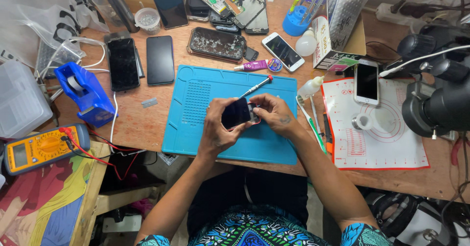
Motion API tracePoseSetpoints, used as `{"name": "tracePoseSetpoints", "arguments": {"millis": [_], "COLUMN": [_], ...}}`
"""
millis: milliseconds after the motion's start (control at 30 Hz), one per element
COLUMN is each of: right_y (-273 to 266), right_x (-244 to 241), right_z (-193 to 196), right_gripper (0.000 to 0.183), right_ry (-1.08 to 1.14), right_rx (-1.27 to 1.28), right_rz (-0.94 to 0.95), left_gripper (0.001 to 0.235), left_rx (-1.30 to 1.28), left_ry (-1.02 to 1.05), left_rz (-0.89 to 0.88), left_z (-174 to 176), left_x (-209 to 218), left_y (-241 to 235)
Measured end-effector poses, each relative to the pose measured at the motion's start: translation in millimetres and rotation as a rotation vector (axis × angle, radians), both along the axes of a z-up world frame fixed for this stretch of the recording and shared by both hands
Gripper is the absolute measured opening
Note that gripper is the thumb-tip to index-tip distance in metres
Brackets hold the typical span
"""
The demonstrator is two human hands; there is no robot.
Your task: The person inspects a blue smartphone, then disassembles a red smartphone using a screwdriver and tweezers. They remove the back cover and internal components, placing parts on the workbench.
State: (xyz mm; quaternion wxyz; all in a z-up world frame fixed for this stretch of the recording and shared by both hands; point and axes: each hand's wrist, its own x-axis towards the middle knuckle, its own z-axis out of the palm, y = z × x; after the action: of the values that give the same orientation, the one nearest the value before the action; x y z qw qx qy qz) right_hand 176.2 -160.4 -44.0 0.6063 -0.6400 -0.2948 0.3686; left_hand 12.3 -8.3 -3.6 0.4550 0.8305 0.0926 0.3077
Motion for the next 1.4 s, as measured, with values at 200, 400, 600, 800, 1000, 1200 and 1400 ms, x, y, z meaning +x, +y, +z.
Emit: {"name": "tracePoseSetpoints", "arguments": {"millis": [200, 400, 600, 800, 1000, 1200, 1400], "right_y": [-5.1, -14.2, -13.4, -14.4, -13.7, -14.2, -17.2], "right_x": [-0.2, -2.8, -5.1, -5.9, -6.2, -7.8, -9.4], "right_z": [10.0, 21.5, 37.1, 49.4, 53.6, 55.1, 57.3], "right_gripper": [0.038, 0.068, 0.068, 0.074, 0.074, 0.073, 0.074], "right_ry": [-0.049, -0.143, -0.34, -0.621, -0.707, -0.767, -0.86], "right_rx": [-0.093, 0.01, -0.081, -0.198, -0.261, -0.267, -0.337], "right_rz": [0.021, 0.17, 0.152, 0.122, 0.117, 0.12, 0.127], "left_gripper": [0.063, 0.067, 0.072, 0.073, 0.074, 0.076, 0.08], "left_rx": [-0.113, -0.048, -0.043, -0.224, -0.301, -0.326, -0.297], "left_ry": [-0.075, 0.008, 0.097, 0.203, 0.217, 0.225, 0.207], "left_rz": [-0.019, -0.041, -0.113, -0.116, -0.116, -0.105, -0.114], "left_z": [-4.3, 4.5, 13.9, 10.8, 2.9, 4.6, 7.1], "left_x": [-4.9, -17.0, -31.7, -36.4, -35.7, -35.4, -31.6], "left_y": [6.0, 14.4, 28.4, 35.5, 34.4, 32.4, 25.2]}}
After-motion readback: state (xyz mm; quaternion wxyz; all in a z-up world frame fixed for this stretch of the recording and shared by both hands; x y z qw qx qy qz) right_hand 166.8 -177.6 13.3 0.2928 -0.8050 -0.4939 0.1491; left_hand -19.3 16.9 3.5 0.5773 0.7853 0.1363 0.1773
